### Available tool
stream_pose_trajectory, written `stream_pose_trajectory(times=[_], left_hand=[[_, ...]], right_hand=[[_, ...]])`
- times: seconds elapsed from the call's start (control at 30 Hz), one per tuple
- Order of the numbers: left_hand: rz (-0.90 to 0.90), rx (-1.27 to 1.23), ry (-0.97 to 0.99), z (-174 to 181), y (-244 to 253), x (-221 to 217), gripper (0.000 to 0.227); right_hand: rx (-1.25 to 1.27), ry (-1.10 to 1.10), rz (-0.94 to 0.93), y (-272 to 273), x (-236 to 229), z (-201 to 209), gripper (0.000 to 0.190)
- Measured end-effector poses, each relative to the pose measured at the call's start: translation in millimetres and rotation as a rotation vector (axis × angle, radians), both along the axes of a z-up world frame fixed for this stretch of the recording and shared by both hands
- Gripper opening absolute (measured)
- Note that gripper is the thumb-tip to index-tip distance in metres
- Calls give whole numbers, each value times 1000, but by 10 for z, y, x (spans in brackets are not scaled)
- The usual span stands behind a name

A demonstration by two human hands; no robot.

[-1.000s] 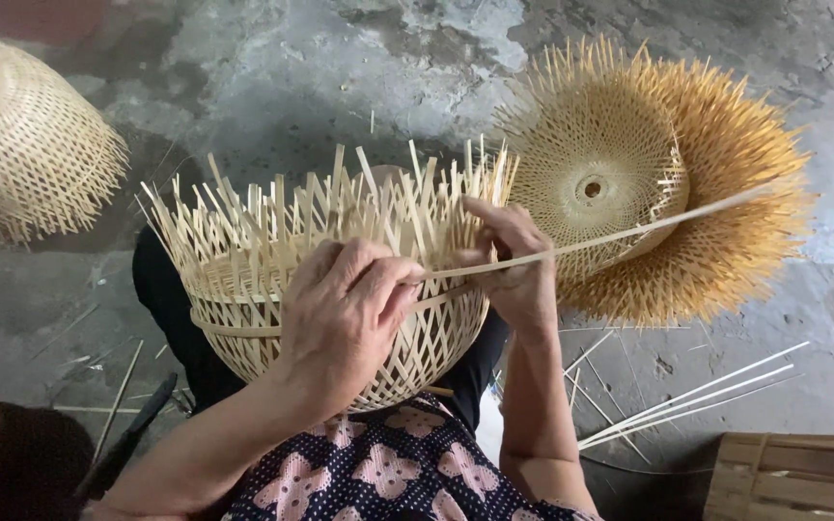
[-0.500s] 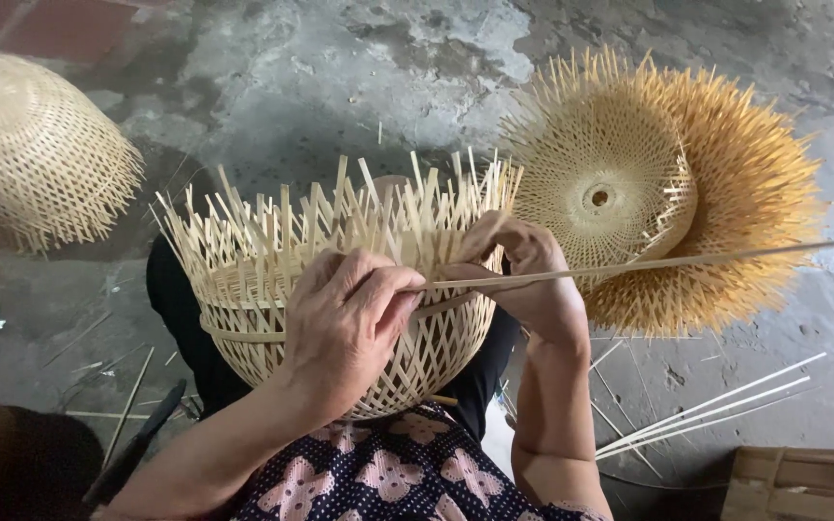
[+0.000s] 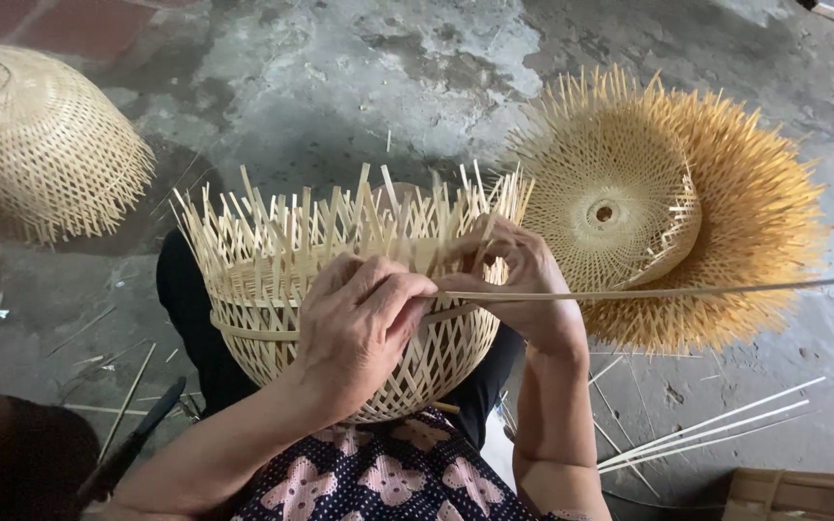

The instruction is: The person weaves a bamboo basket by hand, threading long bamboo strips through the vertical spokes of the frame. They rotate the basket while pressing the strips into place and tucking the ends into the weave.

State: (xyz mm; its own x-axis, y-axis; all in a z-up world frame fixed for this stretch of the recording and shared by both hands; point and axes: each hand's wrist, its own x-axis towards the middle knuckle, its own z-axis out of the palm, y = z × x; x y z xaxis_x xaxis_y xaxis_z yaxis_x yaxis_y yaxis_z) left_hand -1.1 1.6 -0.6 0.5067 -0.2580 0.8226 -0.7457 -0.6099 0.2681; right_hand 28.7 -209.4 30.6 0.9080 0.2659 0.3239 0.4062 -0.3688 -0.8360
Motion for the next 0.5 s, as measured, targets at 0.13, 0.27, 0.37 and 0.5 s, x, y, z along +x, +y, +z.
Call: stream_pose_trajectory(times=[0.13,0.27,0.37,0.5], left_hand=[[6,21,-7,-16,-8,12,29],[23,11,7,-85,-22,43,28],[-17,-31,20,-25,-19,4,32],[-11,6,31,-78,-4,27,31]], right_hand=[[173,-31,81,-94,71,-257,19],[-138,-433,-46,78,-57,-109,23],[-368,-562,-131,218,-196,230,30],[-448,-502,-60,157,-59,197,24]])
